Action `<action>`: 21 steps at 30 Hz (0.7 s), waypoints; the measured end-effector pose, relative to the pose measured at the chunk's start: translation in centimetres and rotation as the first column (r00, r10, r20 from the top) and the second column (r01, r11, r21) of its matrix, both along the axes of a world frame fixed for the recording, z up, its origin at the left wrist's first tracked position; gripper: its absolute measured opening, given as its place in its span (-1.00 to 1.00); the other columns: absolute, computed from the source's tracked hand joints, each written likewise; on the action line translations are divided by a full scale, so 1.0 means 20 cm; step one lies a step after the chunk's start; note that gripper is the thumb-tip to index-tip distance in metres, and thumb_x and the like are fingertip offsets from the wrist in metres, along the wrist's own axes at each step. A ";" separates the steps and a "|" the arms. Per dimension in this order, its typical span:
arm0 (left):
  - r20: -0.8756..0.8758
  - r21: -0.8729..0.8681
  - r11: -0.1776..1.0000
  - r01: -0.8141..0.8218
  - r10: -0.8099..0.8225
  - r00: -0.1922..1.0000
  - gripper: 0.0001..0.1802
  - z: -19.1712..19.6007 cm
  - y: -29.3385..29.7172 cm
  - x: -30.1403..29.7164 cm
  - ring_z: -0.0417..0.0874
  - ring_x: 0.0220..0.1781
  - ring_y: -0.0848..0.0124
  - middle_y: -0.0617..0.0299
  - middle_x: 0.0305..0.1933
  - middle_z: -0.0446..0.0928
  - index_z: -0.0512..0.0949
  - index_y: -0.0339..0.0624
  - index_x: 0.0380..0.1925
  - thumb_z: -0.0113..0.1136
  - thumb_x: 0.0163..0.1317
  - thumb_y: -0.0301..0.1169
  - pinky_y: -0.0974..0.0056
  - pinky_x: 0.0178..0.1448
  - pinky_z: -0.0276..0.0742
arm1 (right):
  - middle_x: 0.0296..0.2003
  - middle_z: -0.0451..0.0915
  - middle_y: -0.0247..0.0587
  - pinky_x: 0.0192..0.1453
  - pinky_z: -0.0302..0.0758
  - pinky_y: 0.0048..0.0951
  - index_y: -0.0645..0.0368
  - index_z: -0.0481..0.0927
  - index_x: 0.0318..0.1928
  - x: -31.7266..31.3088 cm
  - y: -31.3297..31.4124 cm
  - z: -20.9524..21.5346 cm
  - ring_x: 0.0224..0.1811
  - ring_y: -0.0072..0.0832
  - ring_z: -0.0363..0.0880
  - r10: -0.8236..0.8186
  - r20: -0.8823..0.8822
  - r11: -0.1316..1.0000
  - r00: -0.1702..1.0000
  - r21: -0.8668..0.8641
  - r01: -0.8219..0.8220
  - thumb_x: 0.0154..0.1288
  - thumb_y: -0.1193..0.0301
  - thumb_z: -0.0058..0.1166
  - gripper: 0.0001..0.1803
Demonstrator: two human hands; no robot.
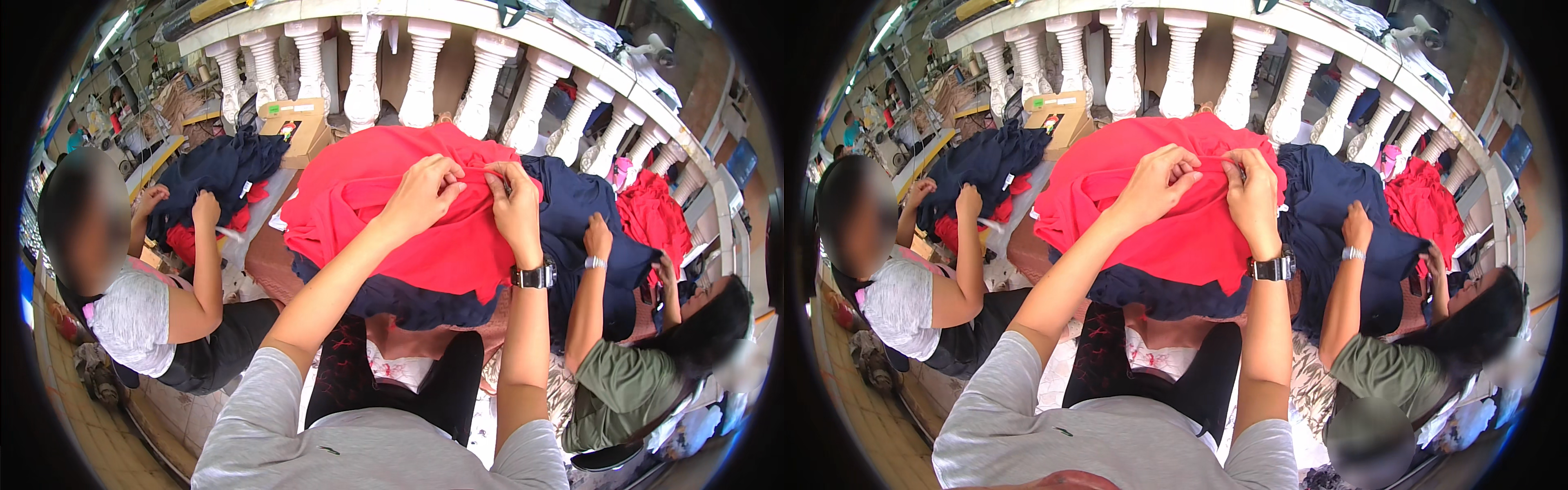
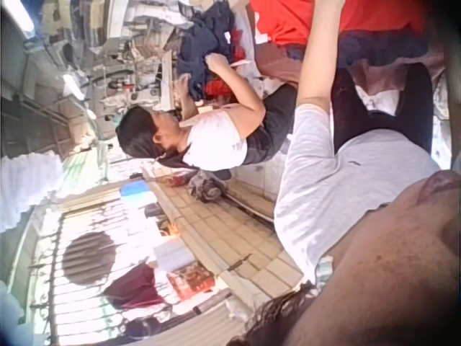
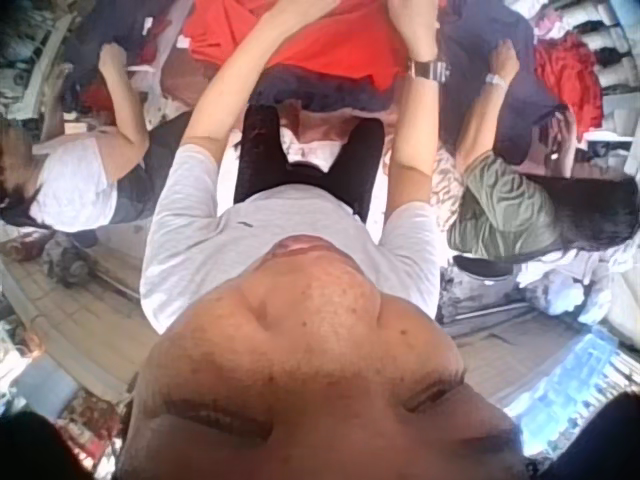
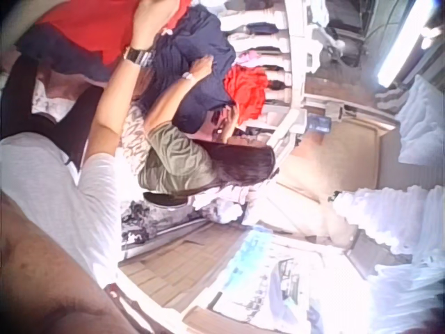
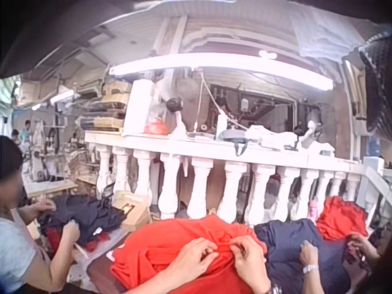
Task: The person trims loose threads and tags from a red sweatshirt using small scissors. They repeatedly turn and adjust the garment to reach different areas, then fold it and place it on a pile.
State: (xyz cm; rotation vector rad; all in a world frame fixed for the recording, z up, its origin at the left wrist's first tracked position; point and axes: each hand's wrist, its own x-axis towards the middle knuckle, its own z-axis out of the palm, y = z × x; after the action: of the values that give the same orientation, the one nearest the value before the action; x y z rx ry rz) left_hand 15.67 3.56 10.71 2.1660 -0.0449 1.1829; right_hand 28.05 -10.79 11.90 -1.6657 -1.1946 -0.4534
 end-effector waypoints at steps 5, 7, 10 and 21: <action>0.034 -0.101 0.994 -0.046 0.050 0.998 -0.84 0.01 -0.08 0.01 0.59 -0.34 0.43 0.16 -0.30 0.57 0.60 -0.34 -0.21 0.35 0.28 -0.49 0.30 -0.23 0.54 | -0.27 0.67 -0.23 -0.10 0.48 -0.48 0.34 0.63 -0.08 -0.02 -0.02 0.02 -0.22 -0.59 0.54 0.195 -0.293 0.981 0.936 0.068 -0.183 0.47 0.47 0.14 -0.84; 0.079 -0.068 0.996 -0.053 0.058 0.995 -0.84 0.02 -0.11 0.02 0.61 -0.34 0.43 0.17 -0.32 0.58 0.59 -0.35 -0.22 0.35 0.28 -0.50 0.32 -0.23 0.54 | -0.26 0.67 -0.28 -0.09 0.46 -0.50 0.36 0.62 -0.08 -0.05 -0.03 0.05 -0.21 -0.65 0.50 0.288 -0.303 0.957 0.909 0.124 -0.262 0.51 0.43 0.13 -0.81; 0.146 -0.143 0.989 -0.029 0.050 0.988 -0.87 -0.01 -0.09 0.05 0.65 -0.33 0.47 0.19 -0.36 0.61 0.58 -0.34 -0.25 0.33 0.32 -0.50 0.36 -0.20 0.56 | -0.25 0.67 -0.32 -0.06 0.46 -0.52 0.36 0.62 -0.06 -0.06 -0.02 0.06 -0.19 -0.65 0.51 0.234 -0.322 0.972 0.917 0.075 -0.221 0.51 0.42 0.12 -0.79; 0.050 -0.224 0.974 -0.010 0.022 0.999 -0.91 0.09 0.04 -0.12 0.66 -0.35 0.58 0.26 -0.40 0.67 0.60 -0.33 -0.30 0.30 0.35 -0.52 0.41 -0.23 0.59 | -0.27 0.67 -0.27 -0.05 0.47 -0.50 0.38 0.62 -0.07 0.09 0.02 0.07 -0.21 -0.65 0.52 0.201 -0.290 0.974 0.936 0.162 -0.159 0.51 0.42 0.13 -0.78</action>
State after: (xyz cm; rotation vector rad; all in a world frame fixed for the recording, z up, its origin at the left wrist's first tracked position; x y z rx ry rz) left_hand 13.28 4.39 12.58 1.9420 0.0801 1.1927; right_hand 29.76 -10.37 13.28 -1.4320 -1.0488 -0.1506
